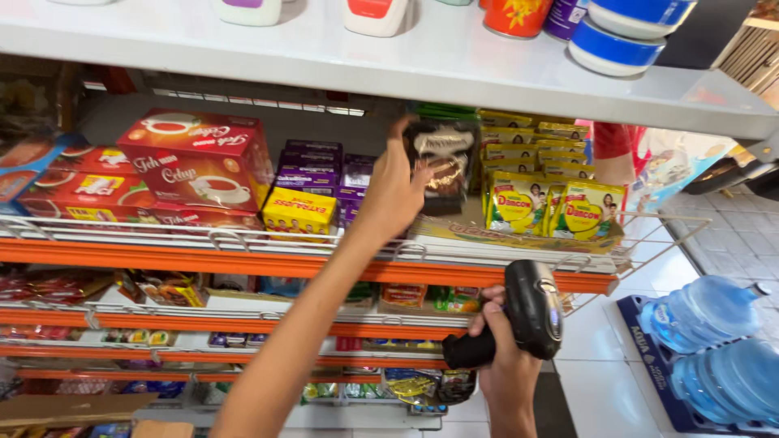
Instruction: The person carries a box of packaged goods to retail shelves, picks up individual sachets, and scans their barcodes using a handheld barcode scanner.
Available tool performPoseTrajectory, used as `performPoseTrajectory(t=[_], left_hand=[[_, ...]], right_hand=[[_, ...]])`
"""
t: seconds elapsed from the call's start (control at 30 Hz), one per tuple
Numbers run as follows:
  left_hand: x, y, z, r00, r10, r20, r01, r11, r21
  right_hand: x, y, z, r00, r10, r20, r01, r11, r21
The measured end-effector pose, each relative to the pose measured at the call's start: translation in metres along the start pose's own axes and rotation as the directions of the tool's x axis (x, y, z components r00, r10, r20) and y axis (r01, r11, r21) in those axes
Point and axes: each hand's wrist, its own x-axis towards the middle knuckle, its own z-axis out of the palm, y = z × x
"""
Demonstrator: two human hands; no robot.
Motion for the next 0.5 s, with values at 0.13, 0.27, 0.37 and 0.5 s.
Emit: performPoseTrajectory(t=[0.13,0.27,0.37,0.5], left_hand=[[0.039,-0.025,0.009,0.983,0.065,0.173,-0.119,0.94,0.321],[0.044,-0.053,0.017,0.962,0.197,0.19,-0.274,0.697,0.663],[0.042,-0.051,0.01,0.94,0.269,0.208,-0.335,0.631,0.699],[0.003,-0.012,-0.012,0.885,0.457,0.088,-0.406,0.666,0.626]], right_hand=[[-0.004,0.004,-0.005,0.998,0.009,0.07,-0.009,1.0,-0.008],[-0.007,0.009,-0.007,0.995,0.037,0.093,-0.034,0.999,-0.034],[-0.009,0.013,-0.003,0.99,0.074,0.118,-0.066,0.995,-0.07],[-0.017,0.018,0.007,0.973,0.128,0.193,-0.104,0.986,-0.133]])
